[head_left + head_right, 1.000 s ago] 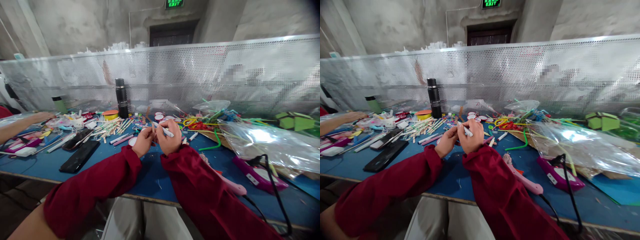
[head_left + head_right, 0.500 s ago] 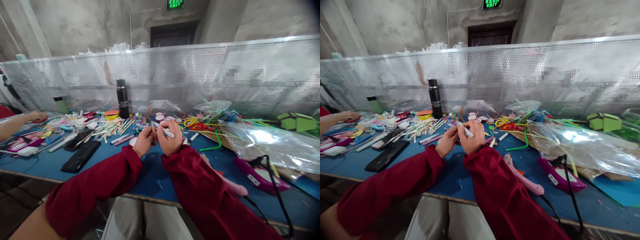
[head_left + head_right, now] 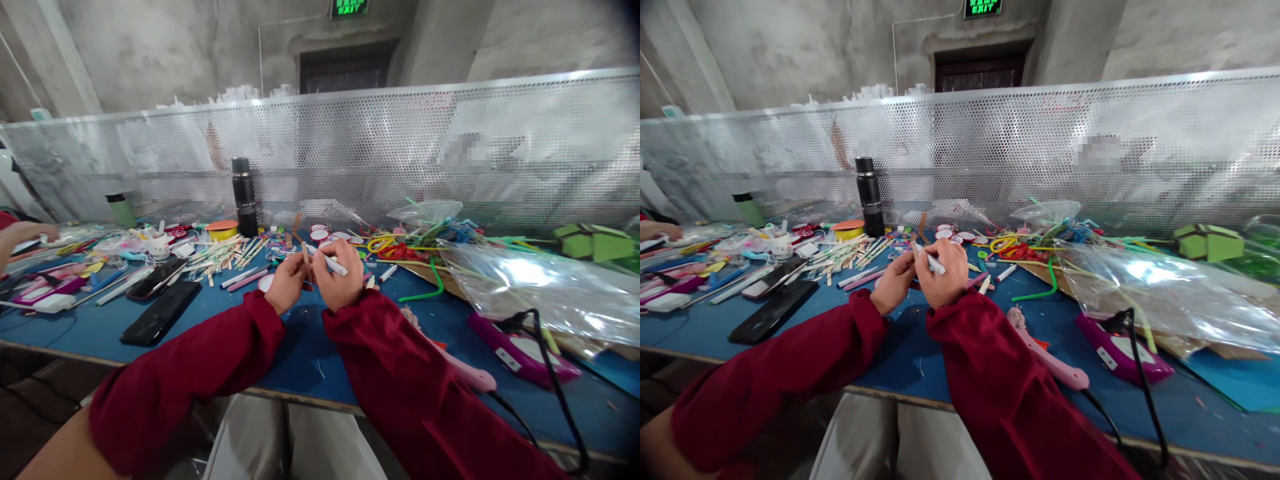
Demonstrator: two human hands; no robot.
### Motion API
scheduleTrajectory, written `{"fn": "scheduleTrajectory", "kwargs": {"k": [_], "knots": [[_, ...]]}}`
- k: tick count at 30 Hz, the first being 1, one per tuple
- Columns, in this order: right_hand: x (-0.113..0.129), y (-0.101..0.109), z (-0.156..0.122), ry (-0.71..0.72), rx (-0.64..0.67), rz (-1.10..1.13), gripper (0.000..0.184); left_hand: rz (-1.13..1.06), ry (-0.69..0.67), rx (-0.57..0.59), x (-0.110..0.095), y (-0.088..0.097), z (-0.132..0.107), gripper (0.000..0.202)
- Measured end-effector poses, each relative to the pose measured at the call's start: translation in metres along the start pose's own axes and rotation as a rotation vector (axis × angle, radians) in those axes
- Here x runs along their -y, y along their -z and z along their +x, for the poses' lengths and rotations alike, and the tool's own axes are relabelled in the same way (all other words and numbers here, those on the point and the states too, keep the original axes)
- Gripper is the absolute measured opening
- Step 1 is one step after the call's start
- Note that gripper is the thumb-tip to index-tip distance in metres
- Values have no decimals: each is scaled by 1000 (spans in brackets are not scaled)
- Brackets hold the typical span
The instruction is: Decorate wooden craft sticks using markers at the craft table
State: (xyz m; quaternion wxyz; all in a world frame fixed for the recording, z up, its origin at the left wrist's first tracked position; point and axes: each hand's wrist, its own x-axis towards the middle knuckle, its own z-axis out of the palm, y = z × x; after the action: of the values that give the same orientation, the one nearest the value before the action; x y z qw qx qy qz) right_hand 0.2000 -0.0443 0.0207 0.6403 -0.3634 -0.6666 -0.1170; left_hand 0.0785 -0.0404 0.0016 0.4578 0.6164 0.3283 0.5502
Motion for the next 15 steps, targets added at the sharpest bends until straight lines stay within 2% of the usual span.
{"fn": "scheduleTrajectory", "kwargs": {"k": [15], "knots": [[0,-1,0,-3,-20,-3,11,10,20,-9,-2,-1,0,23]]}}
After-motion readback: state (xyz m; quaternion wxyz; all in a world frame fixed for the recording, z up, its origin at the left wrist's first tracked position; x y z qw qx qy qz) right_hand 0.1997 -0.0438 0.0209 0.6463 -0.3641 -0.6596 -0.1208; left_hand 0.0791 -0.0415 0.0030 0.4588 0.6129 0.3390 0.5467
